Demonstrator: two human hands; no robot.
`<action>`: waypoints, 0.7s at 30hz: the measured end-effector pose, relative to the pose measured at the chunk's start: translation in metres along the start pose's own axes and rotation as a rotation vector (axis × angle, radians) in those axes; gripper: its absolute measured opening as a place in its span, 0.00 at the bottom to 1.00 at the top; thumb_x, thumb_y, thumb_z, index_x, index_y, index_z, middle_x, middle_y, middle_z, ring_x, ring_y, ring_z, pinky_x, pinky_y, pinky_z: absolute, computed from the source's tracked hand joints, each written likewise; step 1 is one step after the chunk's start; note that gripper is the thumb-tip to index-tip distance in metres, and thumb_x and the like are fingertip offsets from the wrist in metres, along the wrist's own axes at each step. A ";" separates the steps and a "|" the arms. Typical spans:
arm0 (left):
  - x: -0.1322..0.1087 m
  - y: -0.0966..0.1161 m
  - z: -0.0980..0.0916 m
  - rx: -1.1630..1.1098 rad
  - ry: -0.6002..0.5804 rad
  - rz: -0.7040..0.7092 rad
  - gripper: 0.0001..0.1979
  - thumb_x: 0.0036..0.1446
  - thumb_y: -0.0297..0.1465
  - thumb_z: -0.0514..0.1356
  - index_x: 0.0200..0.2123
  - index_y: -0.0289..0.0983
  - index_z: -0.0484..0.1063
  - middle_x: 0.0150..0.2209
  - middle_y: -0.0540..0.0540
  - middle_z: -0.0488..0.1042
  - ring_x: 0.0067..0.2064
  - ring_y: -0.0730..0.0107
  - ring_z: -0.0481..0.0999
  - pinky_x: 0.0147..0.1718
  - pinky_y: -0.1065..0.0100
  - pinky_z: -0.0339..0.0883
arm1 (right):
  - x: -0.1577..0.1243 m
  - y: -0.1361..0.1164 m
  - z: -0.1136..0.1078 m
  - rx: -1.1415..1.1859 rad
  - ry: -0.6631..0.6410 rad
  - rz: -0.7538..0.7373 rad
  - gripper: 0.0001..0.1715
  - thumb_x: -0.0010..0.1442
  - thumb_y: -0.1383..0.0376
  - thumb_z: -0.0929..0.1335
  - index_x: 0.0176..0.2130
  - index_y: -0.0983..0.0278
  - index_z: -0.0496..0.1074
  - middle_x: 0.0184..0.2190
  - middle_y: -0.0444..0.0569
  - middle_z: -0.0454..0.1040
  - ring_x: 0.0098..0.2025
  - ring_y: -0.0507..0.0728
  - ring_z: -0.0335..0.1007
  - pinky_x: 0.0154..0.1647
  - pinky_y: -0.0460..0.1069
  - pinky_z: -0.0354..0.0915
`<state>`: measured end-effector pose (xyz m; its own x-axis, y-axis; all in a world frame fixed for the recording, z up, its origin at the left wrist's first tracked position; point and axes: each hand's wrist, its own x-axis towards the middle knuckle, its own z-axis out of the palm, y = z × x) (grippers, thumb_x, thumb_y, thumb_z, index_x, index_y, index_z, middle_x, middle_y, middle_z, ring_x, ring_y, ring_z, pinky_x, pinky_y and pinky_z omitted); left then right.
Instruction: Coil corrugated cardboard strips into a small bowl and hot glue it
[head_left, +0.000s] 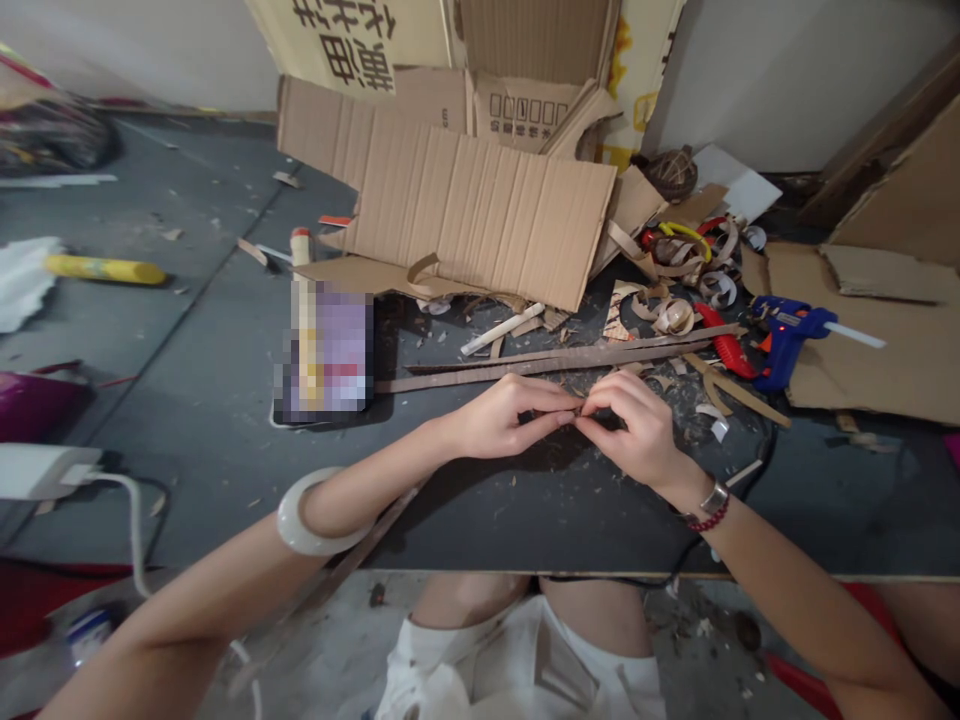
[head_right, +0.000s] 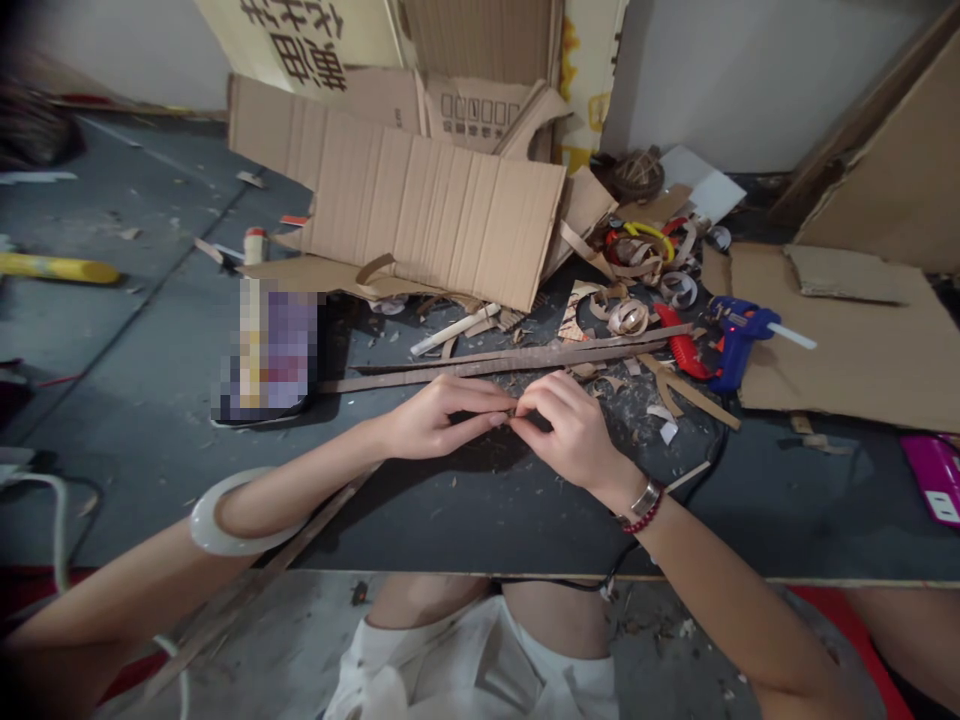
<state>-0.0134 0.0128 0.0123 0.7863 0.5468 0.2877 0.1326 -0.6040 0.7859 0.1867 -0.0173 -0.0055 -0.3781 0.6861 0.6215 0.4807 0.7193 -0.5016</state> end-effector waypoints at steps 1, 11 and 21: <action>0.000 0.000 0.000 -0.005 0.005 0.002 0.13 0.64 0.29 0.52 0.41 0.30 0.75 0.35 0.40 0.77 0.36 0.70 0.76 0.36 0.72 0.67 | 0.000 0.000 0.000 0.001 0.001 -0.001 0.07 0.56 0.71 0.68 0.31 0.61 0.66 0.29 0.46 0.71 0.35 0.54 0.67 0.36 0.51 0.67; -0.001 -0.004 0.002 0.028 0.060 -0.030 0.12 0.64 0.29 0.53 0.38 0.32 0.76 0.32 0.43 0.78 0.32 0.73 0.76 0.34 0.74 0.68 | -0.001 0.003 0.001 -0.013 -0.048 -0.021 0.15 0.59 0.68 0.68 0.47 0.60 0.71 0.36 0.49 0.74 0.39 0.56 0.70 0.41 0.53 0.69; 0.000 -0.004 0.000 0.031 0.090 -0.042 0.12 0.64 0.28 0.52 0.33 0.32 0.74 0.29 0.46 0.75 0.31 0.75 0.73 0.33 0.75 0.65 | 0.000 0.008 -0.002 -0.075 -0.049 -0.073 0.20 0.59 0.70 0.67 0.51 0.59 0.72 0.38 0.51 0.73 0.41 0.56 0.67 0.39 0.53 0.70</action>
<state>-0.0139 0.0152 0.0097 0.7225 0.6211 0.3037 0.1839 -0.5960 0.7816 0.1917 -0.0121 -0.0085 -0.4520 0.6379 0.6235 0.5078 0.7587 -0.4081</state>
